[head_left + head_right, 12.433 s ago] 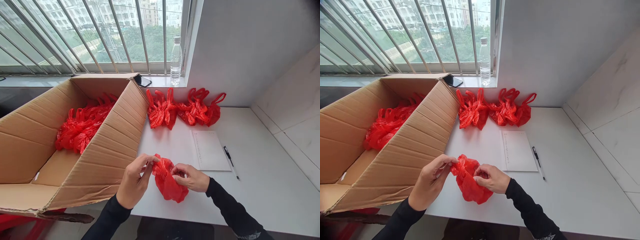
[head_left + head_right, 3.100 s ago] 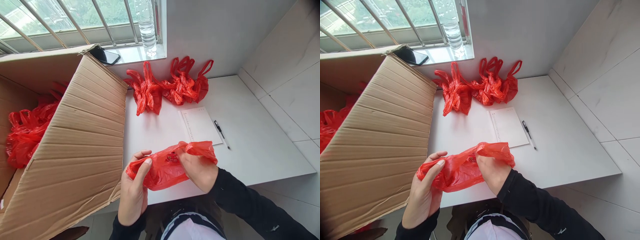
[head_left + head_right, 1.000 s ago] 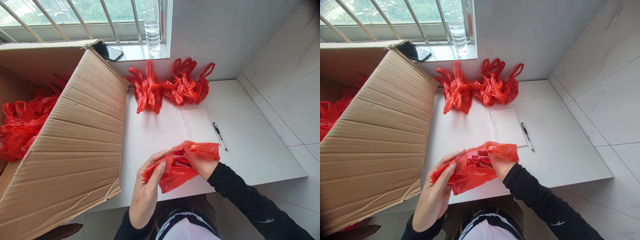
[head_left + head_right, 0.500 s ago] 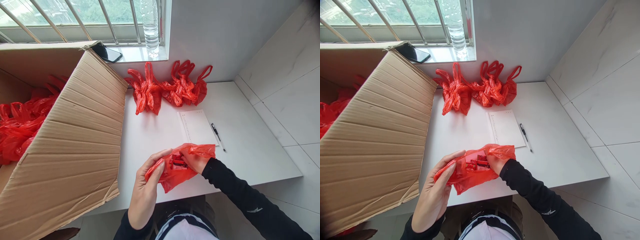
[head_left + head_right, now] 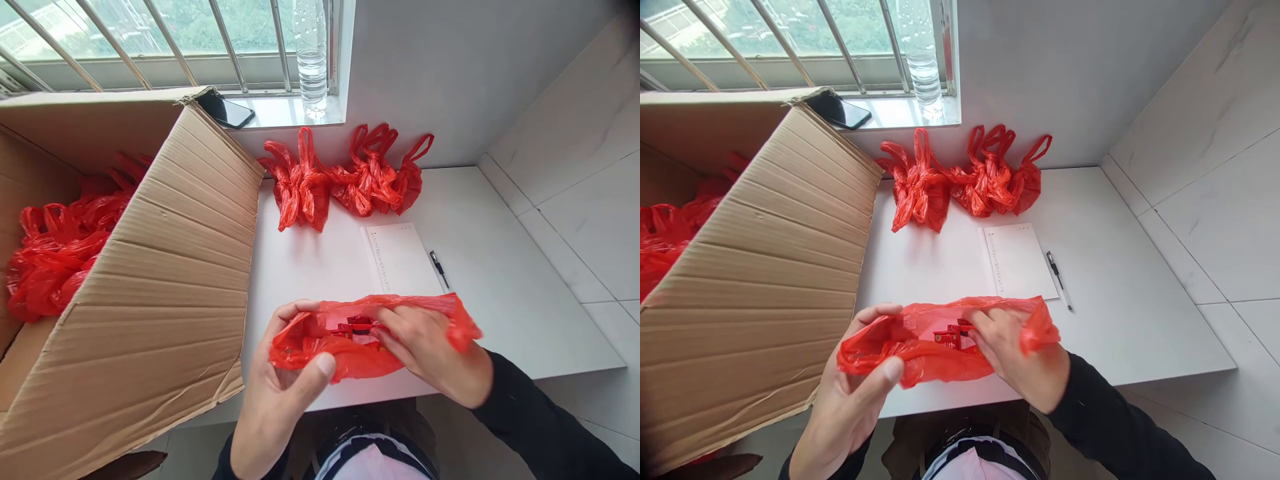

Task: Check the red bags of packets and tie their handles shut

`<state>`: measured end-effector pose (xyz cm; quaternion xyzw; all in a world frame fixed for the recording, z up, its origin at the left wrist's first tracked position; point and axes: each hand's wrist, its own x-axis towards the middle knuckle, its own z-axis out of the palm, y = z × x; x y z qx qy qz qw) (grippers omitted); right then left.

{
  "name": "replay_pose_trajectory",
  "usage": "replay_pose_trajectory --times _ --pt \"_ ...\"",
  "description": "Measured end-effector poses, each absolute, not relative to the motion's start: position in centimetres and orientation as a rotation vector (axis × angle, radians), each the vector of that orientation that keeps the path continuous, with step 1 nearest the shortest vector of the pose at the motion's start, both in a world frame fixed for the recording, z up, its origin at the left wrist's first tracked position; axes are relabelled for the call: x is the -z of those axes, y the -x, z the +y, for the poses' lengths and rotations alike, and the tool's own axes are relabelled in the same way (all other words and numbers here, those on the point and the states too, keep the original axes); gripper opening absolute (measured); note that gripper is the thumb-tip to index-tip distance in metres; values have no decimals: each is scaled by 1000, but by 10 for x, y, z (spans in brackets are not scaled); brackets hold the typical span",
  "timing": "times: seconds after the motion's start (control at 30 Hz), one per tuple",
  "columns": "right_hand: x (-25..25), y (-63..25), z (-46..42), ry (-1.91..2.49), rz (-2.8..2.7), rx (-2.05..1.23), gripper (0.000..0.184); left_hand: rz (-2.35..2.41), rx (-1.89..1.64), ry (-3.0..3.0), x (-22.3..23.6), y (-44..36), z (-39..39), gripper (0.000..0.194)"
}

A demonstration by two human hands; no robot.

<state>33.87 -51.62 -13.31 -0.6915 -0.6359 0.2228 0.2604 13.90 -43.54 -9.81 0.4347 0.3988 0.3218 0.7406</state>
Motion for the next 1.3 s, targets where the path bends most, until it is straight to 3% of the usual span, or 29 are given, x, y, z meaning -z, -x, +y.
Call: replay_pose_trajectory --times 0.1,0.23,0.37,0.5,0.7,0.83,0.93,1.03,1.07,1.17,1.3 --pt "108 -340 -529 1722 -1921 -374 26 932 -733 -1042 97 -130 -436 53" --pt "87 -347 -542 1624 -1702 82 43 872 -747 -1342 105 -117 -428 18" --pt "88 -366 -547 1999 -1625 382 41 878 -805 -1633 110 -109 -420 18" --pt "95 -391 -555 2183 -1639 130 38 978 -886 -1718 107 -105 -418 19" --pt "76 -397 -565 2075 -1544 -254 13 742 -847 -1271 98 -111 -422 34" --pt "55 -379 -560 1830 -1554 -477 19 677 -770 -1089 88 -124 -428 40" --pt "46 -359 -550 1651 -1576 -581 27 904 -656 -1295 82 -131 -440 31" --pt "42 -337 -536 1466 -1639 -609 34 943 -568 -1618 86 -135 -455 73" --pt "41 -331 -531 1409 -1675 -603 35 913 -573 -1696 87 -136 -458 72" --pt "43 -322 -520 1327 -1753 -542 36 769 -580 -1755 85 -142 -456 21" --pt "56 -330 -507 1436 -1728 -474 34 600 -408 -1518 70 -151 -435 41"
